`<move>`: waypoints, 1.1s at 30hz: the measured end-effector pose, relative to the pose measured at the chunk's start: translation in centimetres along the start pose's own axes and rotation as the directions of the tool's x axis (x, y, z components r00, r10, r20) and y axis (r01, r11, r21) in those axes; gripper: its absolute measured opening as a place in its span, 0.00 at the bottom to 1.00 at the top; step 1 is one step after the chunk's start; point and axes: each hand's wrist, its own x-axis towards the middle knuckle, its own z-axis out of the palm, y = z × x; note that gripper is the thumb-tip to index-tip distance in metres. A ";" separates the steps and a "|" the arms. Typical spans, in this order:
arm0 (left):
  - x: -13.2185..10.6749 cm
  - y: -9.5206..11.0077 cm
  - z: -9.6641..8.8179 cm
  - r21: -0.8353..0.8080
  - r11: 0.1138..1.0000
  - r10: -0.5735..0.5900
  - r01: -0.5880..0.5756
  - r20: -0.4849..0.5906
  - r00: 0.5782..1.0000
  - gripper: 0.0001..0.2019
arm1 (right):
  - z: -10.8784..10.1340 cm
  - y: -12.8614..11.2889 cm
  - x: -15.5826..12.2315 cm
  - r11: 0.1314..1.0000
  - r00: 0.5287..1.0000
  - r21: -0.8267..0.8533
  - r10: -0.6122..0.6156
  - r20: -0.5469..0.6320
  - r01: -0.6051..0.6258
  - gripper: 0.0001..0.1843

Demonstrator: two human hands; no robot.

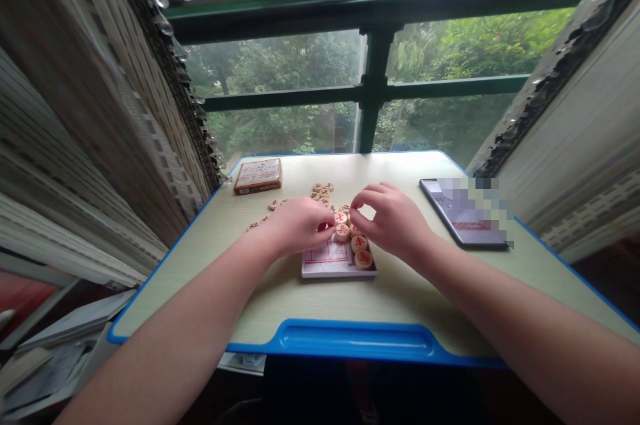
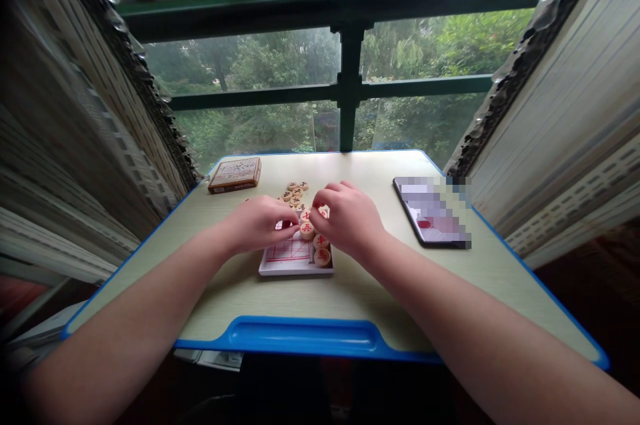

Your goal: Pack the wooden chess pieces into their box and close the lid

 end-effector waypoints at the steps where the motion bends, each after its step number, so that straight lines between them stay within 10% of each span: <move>1: 0.0 0.0 0.0 -0.001 1.000 -0.002 0.002 0.002 1.000 0.12 | 0.0 0.0 0.0 1.000 1.000 -0.001 0.003 -0.004 -0.003 0.08; 15: 0.0 -0.2 0.3 -0.037 0.999 0.019 -0.018 0.028 0.999 0.10 | -0.2 -0.4 0.0 0.999 0.941 0.037 -0.040 0.337 0.029 0.08; 33: 0.0 -0.4 0.1 -0.074 0.997 -0.010 0.014 0.053 0.999 0.11 | 0.2 -0.3 -0.2 0.998 0.941 0.024 -0.062 0.333 0.057 0.08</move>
